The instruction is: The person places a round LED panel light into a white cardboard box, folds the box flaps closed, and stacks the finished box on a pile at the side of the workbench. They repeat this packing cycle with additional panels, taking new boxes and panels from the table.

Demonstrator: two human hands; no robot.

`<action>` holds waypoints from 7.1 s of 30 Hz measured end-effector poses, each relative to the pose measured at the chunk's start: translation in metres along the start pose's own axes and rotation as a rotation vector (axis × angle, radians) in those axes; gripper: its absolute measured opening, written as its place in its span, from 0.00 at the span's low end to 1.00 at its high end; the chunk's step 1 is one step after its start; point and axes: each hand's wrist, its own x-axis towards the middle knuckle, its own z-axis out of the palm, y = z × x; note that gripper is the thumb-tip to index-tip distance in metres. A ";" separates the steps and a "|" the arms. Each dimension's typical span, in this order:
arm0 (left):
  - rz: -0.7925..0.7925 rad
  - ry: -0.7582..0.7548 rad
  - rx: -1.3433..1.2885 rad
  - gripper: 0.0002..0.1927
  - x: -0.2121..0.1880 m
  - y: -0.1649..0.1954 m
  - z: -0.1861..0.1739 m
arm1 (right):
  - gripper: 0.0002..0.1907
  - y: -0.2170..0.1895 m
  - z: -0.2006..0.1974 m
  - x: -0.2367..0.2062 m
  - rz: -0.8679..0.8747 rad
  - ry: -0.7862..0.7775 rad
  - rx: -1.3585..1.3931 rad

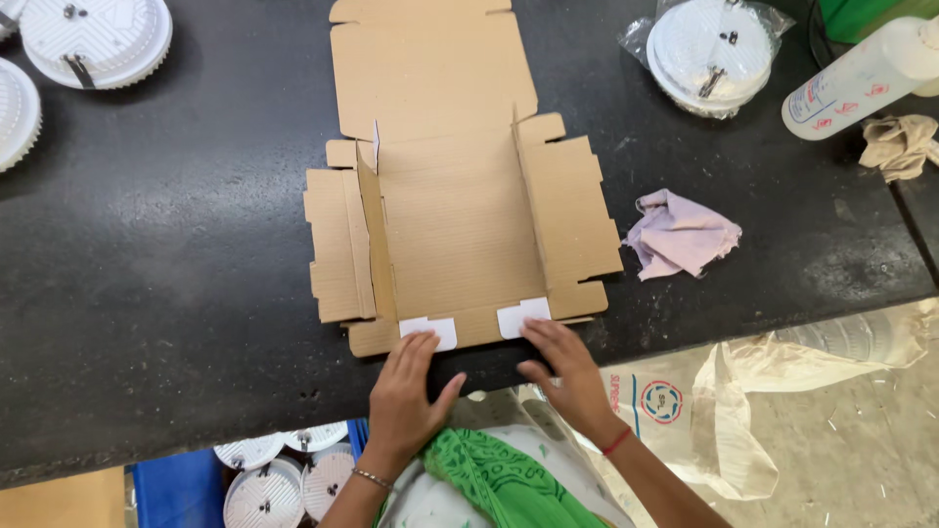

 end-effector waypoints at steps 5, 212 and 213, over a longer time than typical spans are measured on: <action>0.028 -0.015 0.042 0.27 0.022 -0.002 0.002 | 0.22 -0.041 -0.006 0.011 -0.195 -0.106 -0.314; 0.015 -0.834 0.161 0.25 0.230 -0.051 0.033 | 0.26 0.005 -0.018 0.205 0.065 -0.667 -0.635; 0.018 -0.866 0.155 0.30 0.244 -0.056 0.037 | 0.28 0.010 -0.014 0.221 0.040 -0.715 -0.620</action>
